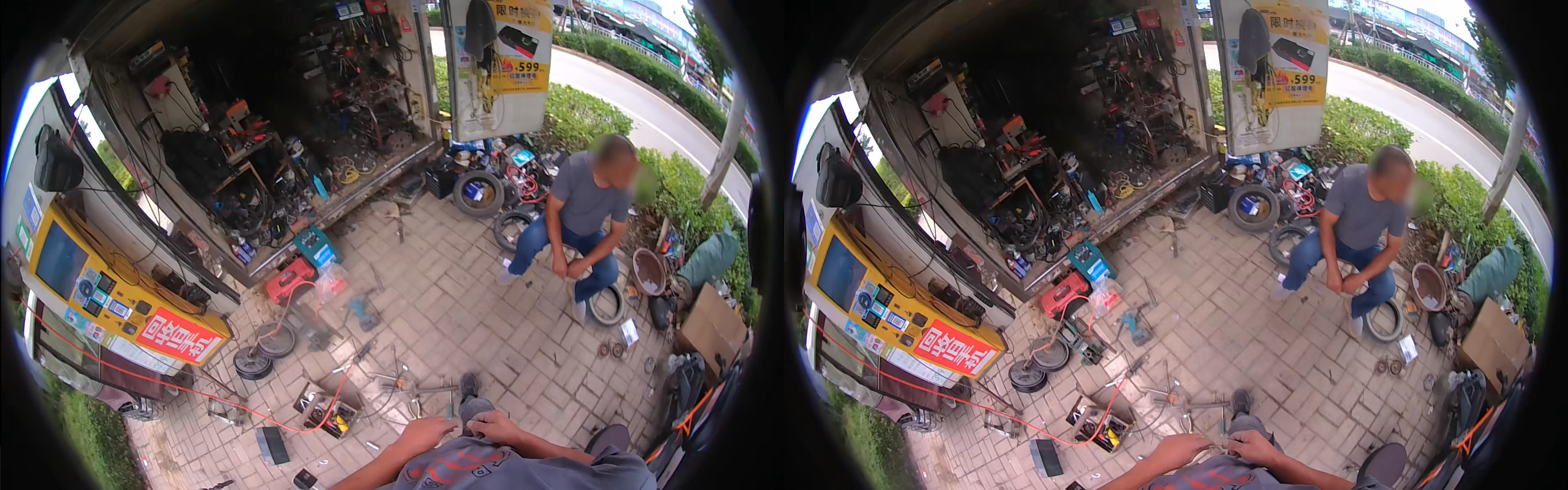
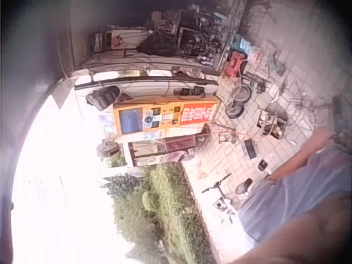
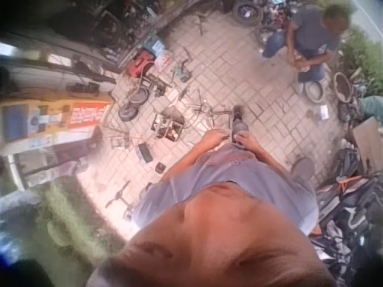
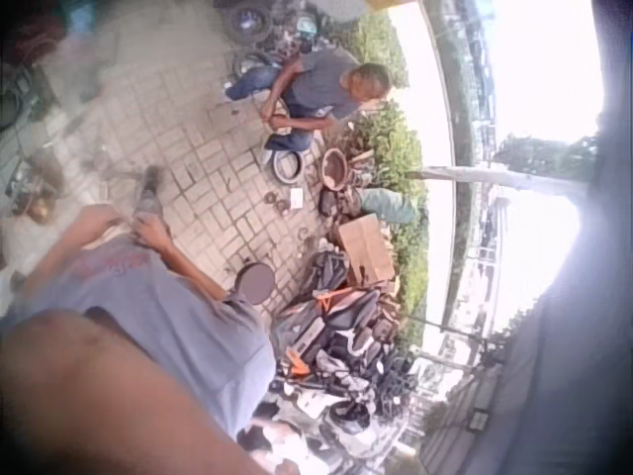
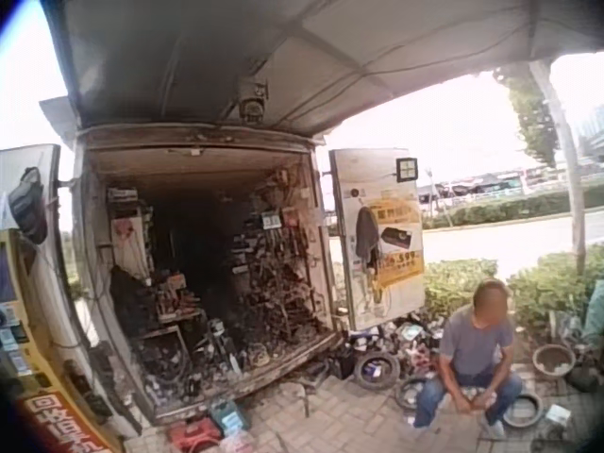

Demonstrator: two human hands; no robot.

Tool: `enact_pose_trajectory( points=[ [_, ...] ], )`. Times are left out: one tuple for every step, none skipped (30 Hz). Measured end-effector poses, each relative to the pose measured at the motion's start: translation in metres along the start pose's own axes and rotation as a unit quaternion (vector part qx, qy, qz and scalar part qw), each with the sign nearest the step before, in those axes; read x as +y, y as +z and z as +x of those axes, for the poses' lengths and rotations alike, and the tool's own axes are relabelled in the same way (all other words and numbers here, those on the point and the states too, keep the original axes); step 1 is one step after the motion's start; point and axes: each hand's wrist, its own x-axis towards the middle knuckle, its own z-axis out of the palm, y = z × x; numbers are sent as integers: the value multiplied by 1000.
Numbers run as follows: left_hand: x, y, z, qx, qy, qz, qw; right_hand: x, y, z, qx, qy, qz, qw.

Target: The person repairs an electric scooter by tightening bolts on the handlebar stem, adjusting cables near the basket, and working on the rear wheel area. They use a wrench, screwdriver, and pliers to secure components and manipulate small parts.

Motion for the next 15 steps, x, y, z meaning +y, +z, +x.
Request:
enact_pose_trajectory(
  points=[
    [-18, -24, 17, 20, -18, 4, 1000, -12, -7, 33, -21, 20, 20, 999],
    [-36, -50, 35, 40, -36, 9, 999, -31, -24, 77, -43, 22, -61, 997],
    [-48, -71, 52, 71, -58, 5, 996, -61, -37, 111, -70, 24, -46, 996],
    [-64, -91, 70, 112, -76, 25, 990, -94, -48, 145, -89, 26, -29, 995],
    [-77, -111, 87, 149, -92, 18, 984, -124, -56, 177, -106, 28, -11, 994],
    [-89, -135, 103, 188, -110, 14, 976, -150, -65, 211, -124, 67, -9, 990],
    [-103, -158, 123, 225, -124, 10, 967, -167, -76, 250, -139, 39, -36, 989],
    [-115, -181, 143, 226, -162, 15, 960, -179, -85, 289, -152, 11, -62, 986],
    [-135, -200, 165, 242, -154, 13, 958, -203, -94, 322, -167, -15, -90, 982],
    [-158, -220, 183, 257, -145, 10, 955, -229, -106, 355, -191, -11, -120, 974],
    [-182, -242, 202, 271, -134, 8, 953, -256, -118, 387, -207, -11, -143, 968],
    [-210, -266, 225, 240, -124, 21, 963, -280, -127, 418, -223, -10, -165, 961],
    [-243, -285, 246, 238, -104, 28, 965, -306, -135, 453, -243, -12, -185, 952],
    [-278, -303, 268, 235, -83, 35, 968, -333, -147, 488, -248, -55, -272, 928],
    [-311, -330, 294, 231, -54, 47, 970, -348, -156, 529, -256, -102, -316, 908]
  ],
)
